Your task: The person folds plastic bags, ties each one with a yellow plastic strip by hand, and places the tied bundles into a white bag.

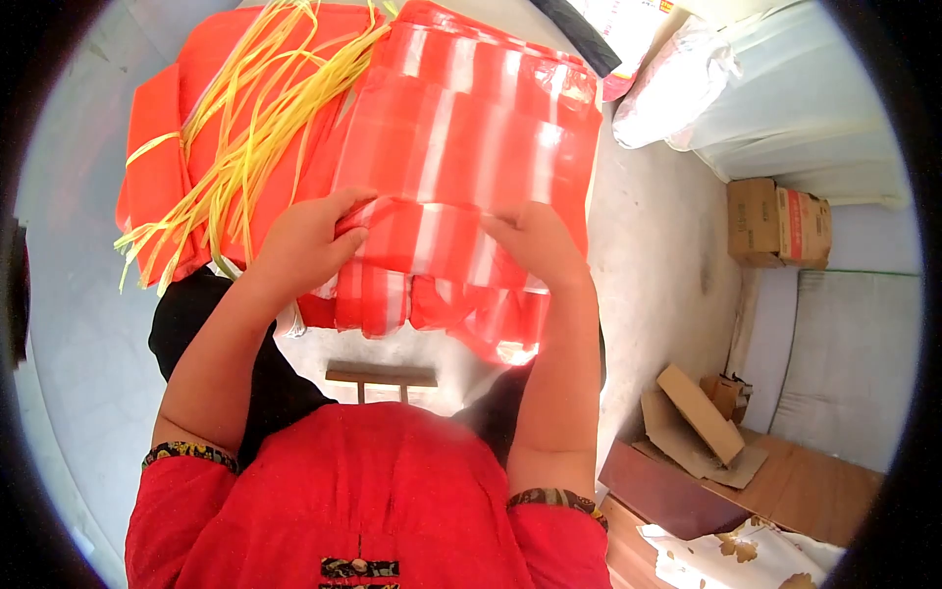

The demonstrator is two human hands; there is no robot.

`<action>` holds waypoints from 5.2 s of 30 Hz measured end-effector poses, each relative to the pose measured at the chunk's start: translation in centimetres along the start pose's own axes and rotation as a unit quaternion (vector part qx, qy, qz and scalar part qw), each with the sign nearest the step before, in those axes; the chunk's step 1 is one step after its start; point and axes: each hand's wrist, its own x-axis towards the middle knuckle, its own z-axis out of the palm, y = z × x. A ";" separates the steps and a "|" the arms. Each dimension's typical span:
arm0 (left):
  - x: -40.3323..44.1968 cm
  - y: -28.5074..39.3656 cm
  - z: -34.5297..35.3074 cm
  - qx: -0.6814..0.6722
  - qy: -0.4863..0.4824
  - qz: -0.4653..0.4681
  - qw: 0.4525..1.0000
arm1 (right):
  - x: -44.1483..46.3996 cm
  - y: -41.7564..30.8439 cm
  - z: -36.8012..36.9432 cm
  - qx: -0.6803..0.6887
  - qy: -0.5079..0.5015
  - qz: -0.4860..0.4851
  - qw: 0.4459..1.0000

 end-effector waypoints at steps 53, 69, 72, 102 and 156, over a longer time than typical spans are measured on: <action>2.2 -0.3 0.2 0.008 0.082 -0.110 0.990 | -1.8 6.5 -0.3 0.206 0.292 0.014 0.934; 1.0 1.8 2.8 0.223 -0.010 0.274 0.935 | -5.3 0.5 2.2 -0.217 0.101 -0.281 0.929; 1.4 1.2 2.6 0.224 -0.010 0.245 0.943 | -4.1 1.8 1.4 -0.213 0.082 -0.239 0.944; 5.7 1.5 3.8 0.281 0.093 0.230 0.927 | 2.3 -3.1 3.5 -0.258 0.151 -0.315 0.901; 2.8 -0.2 2.3 0.184 -0.049 0.257 0.947 | 1.6 1.5 3.7 -0.236 0.174 -0.247 0.924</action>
